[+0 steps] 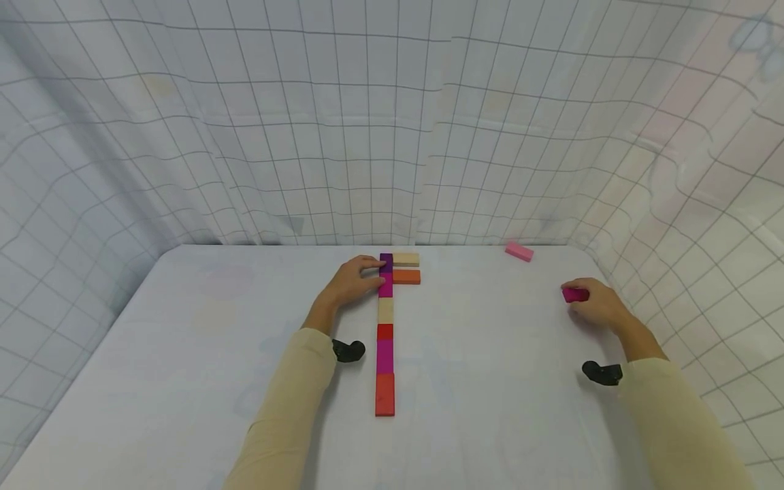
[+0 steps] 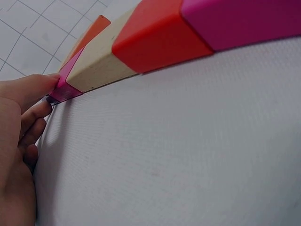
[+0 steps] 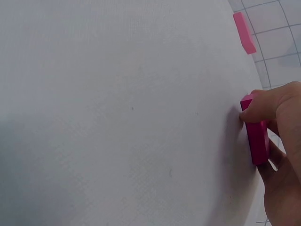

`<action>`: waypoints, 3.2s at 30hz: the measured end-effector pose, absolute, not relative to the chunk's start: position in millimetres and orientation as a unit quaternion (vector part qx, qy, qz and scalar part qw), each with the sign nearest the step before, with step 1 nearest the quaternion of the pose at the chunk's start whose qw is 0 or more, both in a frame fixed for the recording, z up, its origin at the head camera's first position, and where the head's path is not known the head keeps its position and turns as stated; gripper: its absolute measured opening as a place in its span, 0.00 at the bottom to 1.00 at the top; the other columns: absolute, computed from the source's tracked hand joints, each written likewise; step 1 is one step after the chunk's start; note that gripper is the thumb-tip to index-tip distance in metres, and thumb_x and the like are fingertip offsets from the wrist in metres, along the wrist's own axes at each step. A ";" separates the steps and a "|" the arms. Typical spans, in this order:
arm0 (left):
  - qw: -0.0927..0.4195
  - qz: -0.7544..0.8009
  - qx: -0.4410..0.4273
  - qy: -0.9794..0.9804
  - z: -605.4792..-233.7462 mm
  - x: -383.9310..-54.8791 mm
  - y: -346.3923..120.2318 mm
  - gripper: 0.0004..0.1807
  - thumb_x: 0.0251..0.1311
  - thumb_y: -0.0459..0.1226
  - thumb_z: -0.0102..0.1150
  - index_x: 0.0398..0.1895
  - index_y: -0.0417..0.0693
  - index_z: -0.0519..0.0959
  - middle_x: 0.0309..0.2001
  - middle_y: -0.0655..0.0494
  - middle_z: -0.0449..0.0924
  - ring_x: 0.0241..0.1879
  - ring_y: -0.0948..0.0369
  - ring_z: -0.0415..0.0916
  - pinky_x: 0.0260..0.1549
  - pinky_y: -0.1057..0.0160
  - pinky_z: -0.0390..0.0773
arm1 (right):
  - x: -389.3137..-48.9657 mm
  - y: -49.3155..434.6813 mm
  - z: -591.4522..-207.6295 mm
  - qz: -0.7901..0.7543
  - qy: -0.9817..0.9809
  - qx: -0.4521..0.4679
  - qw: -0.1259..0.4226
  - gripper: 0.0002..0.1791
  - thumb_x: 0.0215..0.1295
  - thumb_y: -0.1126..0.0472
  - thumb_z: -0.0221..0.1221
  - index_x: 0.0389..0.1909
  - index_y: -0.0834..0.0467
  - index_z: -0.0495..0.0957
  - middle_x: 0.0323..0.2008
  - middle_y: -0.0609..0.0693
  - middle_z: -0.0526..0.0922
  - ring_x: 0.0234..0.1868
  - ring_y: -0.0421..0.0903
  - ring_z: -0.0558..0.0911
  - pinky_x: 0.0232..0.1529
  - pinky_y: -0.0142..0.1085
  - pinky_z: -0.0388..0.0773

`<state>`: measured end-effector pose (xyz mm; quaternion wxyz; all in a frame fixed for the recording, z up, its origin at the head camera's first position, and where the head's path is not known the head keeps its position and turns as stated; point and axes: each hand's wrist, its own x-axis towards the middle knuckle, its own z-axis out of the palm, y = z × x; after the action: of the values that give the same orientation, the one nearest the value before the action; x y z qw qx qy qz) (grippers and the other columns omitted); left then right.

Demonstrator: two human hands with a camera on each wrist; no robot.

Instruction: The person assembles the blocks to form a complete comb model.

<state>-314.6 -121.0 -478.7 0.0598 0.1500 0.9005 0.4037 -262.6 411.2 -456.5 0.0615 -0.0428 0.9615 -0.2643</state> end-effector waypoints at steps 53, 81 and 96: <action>0.058 0.396 0.146 0.905 -474.7 -311.8 -119.3 0.28 0.70 0.43 0.60 0.71 0.46 0.76 0.72 0.44 0.68 0.74 0.46 0.59 0.73 0.43 0.57 | -285.5 283.8 -444.2 -0.302 0.928 -0.216 0.017 0.19 0.67 0.69 0.67 0.59 0.67 0.82 0.53 0.62 0.84 0.51 0.58 0.81 0.55 0.54 0.81; 0.045 0.396 0.164 0.903 -479.5 -315.6 -121.3 0.27 0.70 0.42 0.61 0.70 0.43 0.77 0.70 0.42 0.70 0.73 0.45 0.61 0.73 0.44 0.58 | -288.3 199.1 -450.6 -0.304 0.914 -0.262 0.054 0.20 0.64 0.63 0.72 0.56 0.63 0.85 0.50 0.55 0.86 0.49 0.52 0.80 0.52 0.44 0.82; 0.045 0.386 0.166 0.906 -478.2 -317.2 -120.7 0.27 0.70 0.41 0.61 0.70 0.42 0.76 0.70 0.41 0.69 0.73 0.45 0.61 0.73 0.45 0.57 | -288.3 147.5 -456.3 -0.284 0.910 -0.296 0.064 0.21 0.65 0.58 0.72 0.57 0.61 0.85 0.52 0.53 0.85 0.49 0.49 0.80 0.52 0.39 0.81</action>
<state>-317.2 -120.7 -478.2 0.0447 0.1663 0.9063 0.3860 -288.3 147.5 -456.3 0.0640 -0.2963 0.9097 -0.2837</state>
